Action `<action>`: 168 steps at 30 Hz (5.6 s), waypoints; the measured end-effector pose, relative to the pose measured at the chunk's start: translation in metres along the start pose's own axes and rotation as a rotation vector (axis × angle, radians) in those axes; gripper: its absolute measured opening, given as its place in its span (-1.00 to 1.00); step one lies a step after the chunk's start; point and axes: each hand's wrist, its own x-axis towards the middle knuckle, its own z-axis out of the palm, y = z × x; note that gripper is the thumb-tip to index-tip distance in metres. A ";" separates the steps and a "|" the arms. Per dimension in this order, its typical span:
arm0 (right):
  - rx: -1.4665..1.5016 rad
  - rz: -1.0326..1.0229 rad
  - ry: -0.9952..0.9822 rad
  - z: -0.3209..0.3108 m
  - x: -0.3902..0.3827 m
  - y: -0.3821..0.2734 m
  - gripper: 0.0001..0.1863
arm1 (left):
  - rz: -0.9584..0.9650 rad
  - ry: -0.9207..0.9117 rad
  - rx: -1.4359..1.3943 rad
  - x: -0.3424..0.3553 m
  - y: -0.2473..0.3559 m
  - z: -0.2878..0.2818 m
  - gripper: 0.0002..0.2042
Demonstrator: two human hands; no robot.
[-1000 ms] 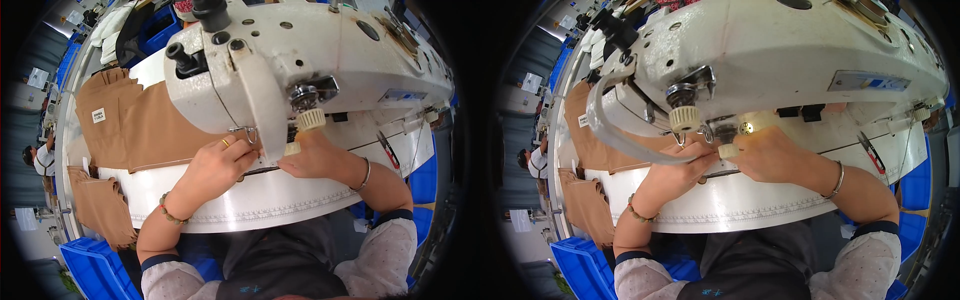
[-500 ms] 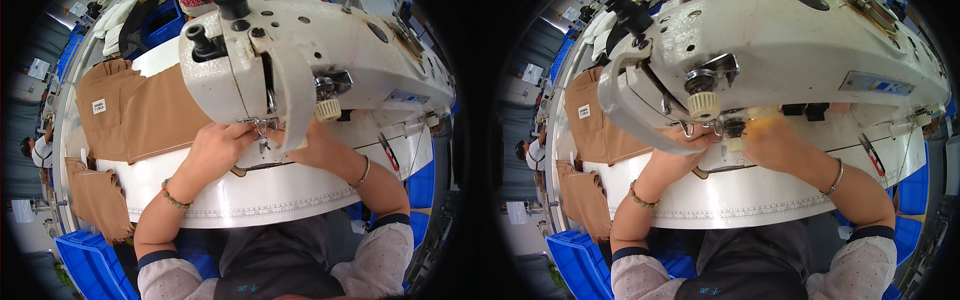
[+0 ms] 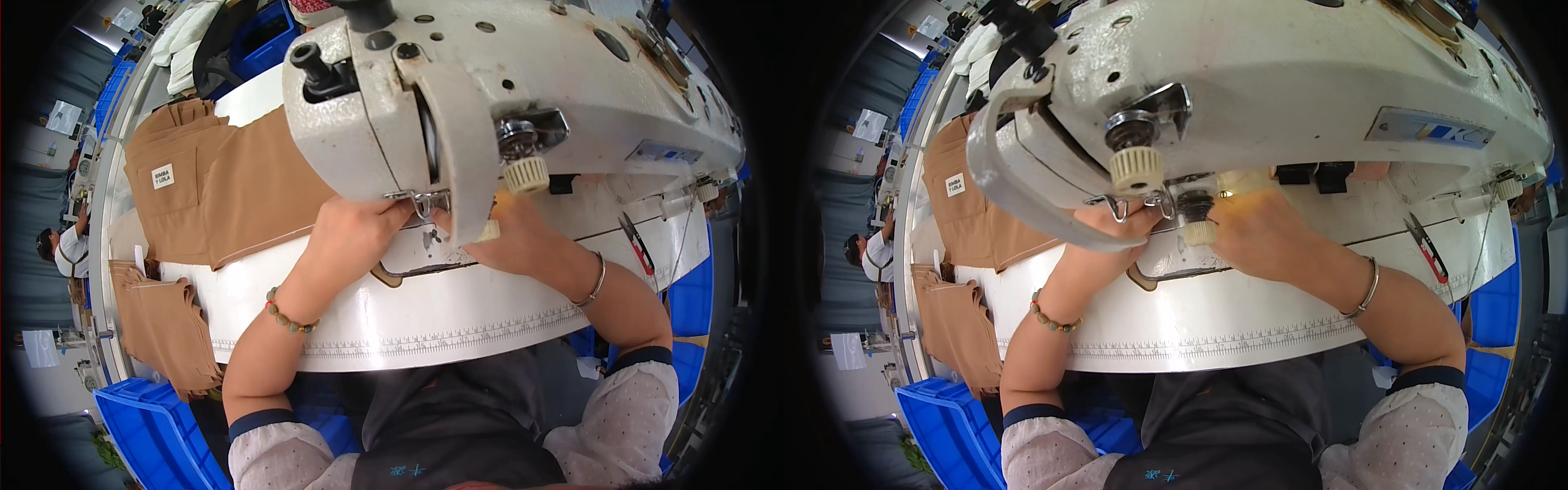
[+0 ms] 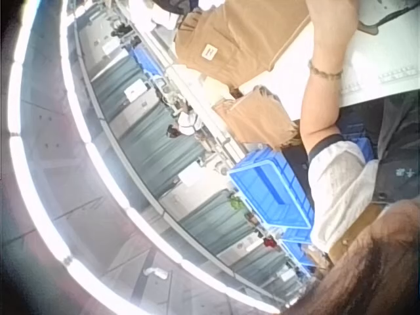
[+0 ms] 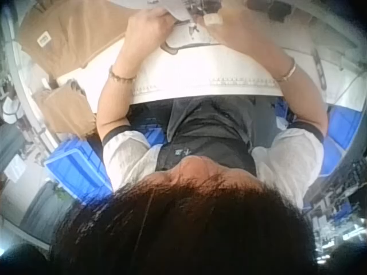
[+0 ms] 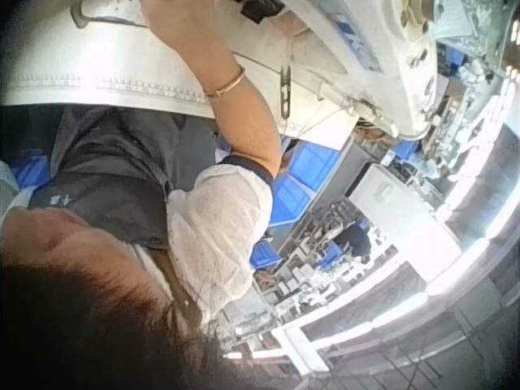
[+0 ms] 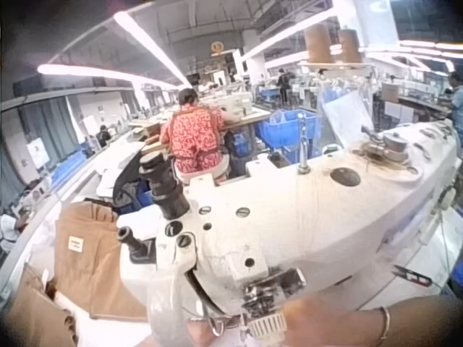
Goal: Sewing and assembling pieces for leather or fabric bags using an industrial sewing machine.
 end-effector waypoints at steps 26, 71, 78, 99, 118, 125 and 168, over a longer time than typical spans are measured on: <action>-0.238 -0.175 -0.105 -0.014 -0.001 -0.008 -0.88 | -0.598 -0.143 -0.389 -0.049 -0.031 -0.036 -0.75; 0.851 0.355 -0.221 -0.044 0.017 -0.125 -0.79 | -0.810 0.153 -1.203 -0.128 0.064 -0.085 -0.79; 0.938 0.483 -0.341 -0.062 0.006 -0.127 -0.82 | -0.821 0.089 -1.330 -0.130 0.067 -0.092 -0.86; -0.075 -0.817 0.391 -0.044 0.034 -0.171 -0.81 | -0.788 0.118 -1.204 -0.142 0.039 -0.143 -0.96; -0.233 -0.518 -0.005 0.002 -0.011 -0.061 -0.83 | -0.472 -0.298 -0.823 0.017 -0.019 -0.011 -0.88; -0.200 -0.539 0.040 0.006 -0.011 -0.054 -0.79 | -0.535 -0.195 -0.818 0.017 -0.016 -0.007 -0.80; -0.174 -0.360 0.226 -0.005 0.000 -0.032 -0.89 | 0.087 0.188 0.359 -0.021 0.050 -0.018 -0.78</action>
